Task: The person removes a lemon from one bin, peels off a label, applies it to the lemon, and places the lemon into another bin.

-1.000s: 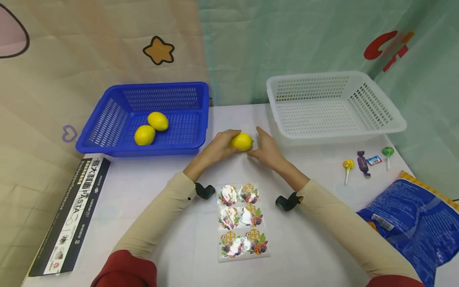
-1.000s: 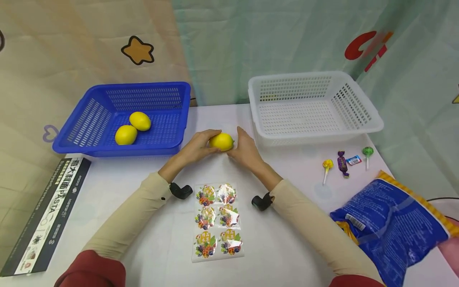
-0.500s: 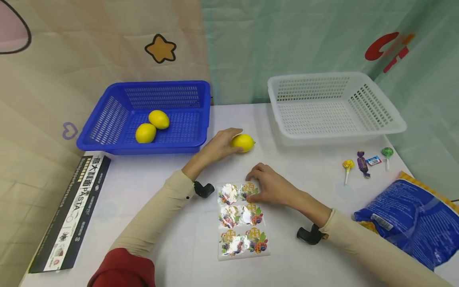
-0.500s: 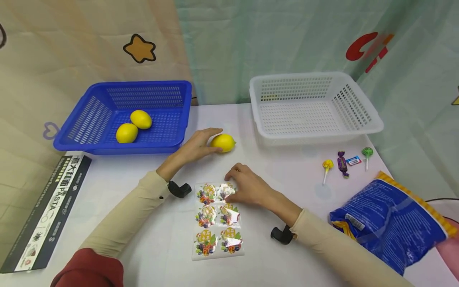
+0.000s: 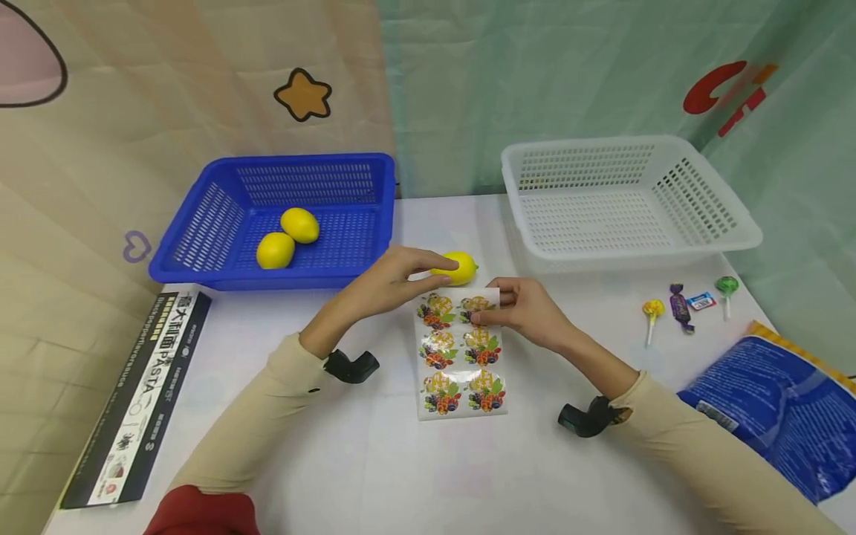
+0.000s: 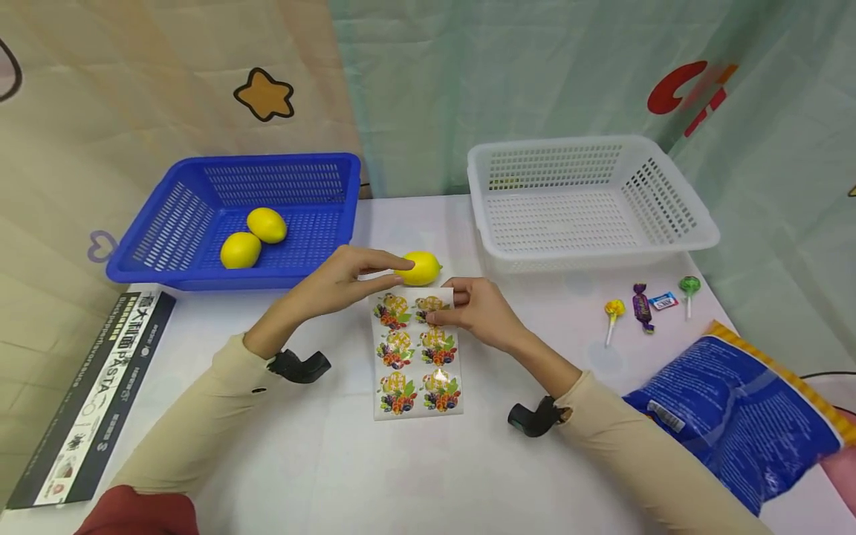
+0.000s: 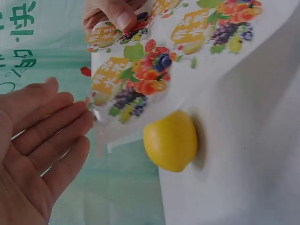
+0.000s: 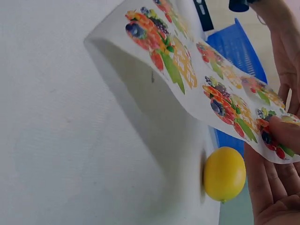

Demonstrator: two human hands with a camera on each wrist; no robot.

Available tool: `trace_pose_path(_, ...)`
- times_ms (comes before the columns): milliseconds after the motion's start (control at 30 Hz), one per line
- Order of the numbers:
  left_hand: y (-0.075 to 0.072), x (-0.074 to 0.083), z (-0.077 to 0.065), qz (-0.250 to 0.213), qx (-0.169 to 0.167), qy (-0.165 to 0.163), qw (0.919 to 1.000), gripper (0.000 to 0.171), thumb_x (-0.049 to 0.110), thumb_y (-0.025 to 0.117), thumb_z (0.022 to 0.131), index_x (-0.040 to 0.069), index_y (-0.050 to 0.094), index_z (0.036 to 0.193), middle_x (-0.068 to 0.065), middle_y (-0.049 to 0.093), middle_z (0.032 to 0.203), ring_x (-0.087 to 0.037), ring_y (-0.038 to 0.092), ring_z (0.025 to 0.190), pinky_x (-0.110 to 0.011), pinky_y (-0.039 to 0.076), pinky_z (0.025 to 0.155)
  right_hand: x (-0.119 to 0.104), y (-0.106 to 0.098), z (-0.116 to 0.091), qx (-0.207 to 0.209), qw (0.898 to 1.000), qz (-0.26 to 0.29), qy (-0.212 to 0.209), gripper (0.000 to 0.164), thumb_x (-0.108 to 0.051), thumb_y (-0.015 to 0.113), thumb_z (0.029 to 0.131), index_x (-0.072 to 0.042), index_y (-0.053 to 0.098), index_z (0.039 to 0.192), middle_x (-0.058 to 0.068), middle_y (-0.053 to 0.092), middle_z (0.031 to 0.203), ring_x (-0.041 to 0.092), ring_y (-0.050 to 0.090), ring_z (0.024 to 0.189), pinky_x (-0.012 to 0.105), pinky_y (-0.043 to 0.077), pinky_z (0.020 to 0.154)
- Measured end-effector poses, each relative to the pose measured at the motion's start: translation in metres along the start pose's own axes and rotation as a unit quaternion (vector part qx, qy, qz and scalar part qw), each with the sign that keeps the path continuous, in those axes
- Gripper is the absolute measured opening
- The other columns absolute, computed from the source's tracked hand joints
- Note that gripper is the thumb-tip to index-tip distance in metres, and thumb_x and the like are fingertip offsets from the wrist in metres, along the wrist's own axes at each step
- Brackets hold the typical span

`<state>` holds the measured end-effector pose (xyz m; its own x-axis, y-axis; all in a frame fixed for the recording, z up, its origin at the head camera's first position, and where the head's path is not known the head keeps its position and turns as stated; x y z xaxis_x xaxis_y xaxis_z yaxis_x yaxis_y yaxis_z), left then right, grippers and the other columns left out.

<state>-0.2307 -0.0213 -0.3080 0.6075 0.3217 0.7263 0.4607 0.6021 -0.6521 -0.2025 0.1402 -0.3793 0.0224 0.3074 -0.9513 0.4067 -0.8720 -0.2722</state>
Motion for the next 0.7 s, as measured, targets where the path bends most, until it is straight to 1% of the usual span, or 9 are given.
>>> trace_pose_path(67,-0.007,0.007,-0.006,0.000,0.012,0.015,0.9998,0.025,0.011,0.066,0.095,0.002,0.071,0.117,-0.009,0.070,0.118,-0.020,0.064,0.112,-0.035,0.051,0.096,-0.005,-0.005,-0.001,0.013,1.000,0.020,0.000,0.032,-0.014,0.081,0.082,0.002,0.064,0.106,0.012,0.075,0.092,0.024,0.072,0.082,0.035,0.059,0.071)
trace_pose_path(167,-0.012,0.014,-0.012,0.008,0.025,0.038,0.9989,0.022,0.009,0.071,0.091,0.003,0.074,0.112,-0.007,0.073,0.110,-0.017,0.068,0.103,-0.031,0.056,0.087,-0.011,-0.010,-0.004,0.031,0.999,0.025,0.000,0.032,-0.013,0.081,0.081,0.001,0.064,0.104,0.012,0.075,0.091,0.023,0.072,0.080,0.036,0.060,0.069)
trace_pose_path(300,-0.012,0.021,-0.013,0.018,0.032,0.070,0.9969,0.020,0.006,0.075,0.087,0.003,0.076,0.107,-0.006,0.074,0.105,-0.016,0.070,0.099,-0.027,0.057,0.080,-0.014,-0.013,-0.006,0.040,0.999,0.028,-0.001,0.032,-0.013,0.082,0.081,0.001,0.064,0.103,0.011,0.075,0.090,0.022,0.072,0.077,0.035,0.060,0.067)
trace_pose_path(400,-0.011,0.023,-0.013,0.016,0.041,0.084,0.9955,0.018,0.003,0.076,0.085,0.001,0.077,0.103,-0.009,0.074,0.104,-0.018,0.071,0.098,-0.027,0.057,0.079,-0.014,-0.013,-0.006,0.040,0.999,0.034,0.001,0.032,-0.013,0.081,0.082,0.001,0.064,0.104,0.011,0.075,0.090,0.020,0.072,0.077,0.036,0.060,0.067)
trace_pose_path(500,-0.011,0.024,-0.013,0.015,0.051,0.085,0.9950,0.015,-0.001,0.076,0.083,0.001,0.078,0.098,-0.011,0.074,0.103,-0.020,0.071,0.096,-0.027,0.058,0.077,-0.014,-0.012,-0.007,0.040,0.998,0.038,0.004,0.031,-0.014,0.081,0.082,0.001,0.064,0.104,0.011,0.075,0.090,0.019,0.072,0.077,0.035,0.059,0.067)
trace_pose_path(600,-0.012,0.025,-0.014,0.016,0.056,0.081,0.9950,0.012,-0.002,0.076,0.082,0.001,0.078,0.093,-0.011,0.074,0.105,-0.022,0.071,0.098,-0.029,0.058,0.078,-0.014,-0.013,-0.008,0.041,0.998,0.036,0.004,0.031,-0.014,0.080,0.083,0.001,0.064,0.105,0.011,0.075,0.090,0.019,0.072,0.078,0.034,0.059,0.067)
trace_pose_path(700,-0.014,0.026,-0.014,0.008,0.064,0.068,0.9956,0.011,-0.003,0.076,0.082,0.002,0.078,0.092,-0.011,0.073,0.109,-0.023,0.069,0.103,-0.031,0.057,0.083,-0.013,-0.015,-0.007,0.046,0.998,0.036,0.007,0.032,-0.014,0.080,0.083,0.001,0.063,0.106,0.011,0.075,0.092,0.019,0.072,0.079,0.034,0.059,0.068)
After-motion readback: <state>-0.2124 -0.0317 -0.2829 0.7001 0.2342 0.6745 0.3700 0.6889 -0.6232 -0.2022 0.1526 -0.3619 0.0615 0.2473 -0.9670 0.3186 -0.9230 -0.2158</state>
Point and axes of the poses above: each hand's wrist, its own z-axis towards the middle knuckle, its own y-axis out of the palm, x = y × z, the point moved 8 cm from there along z, towards the middle knuckle
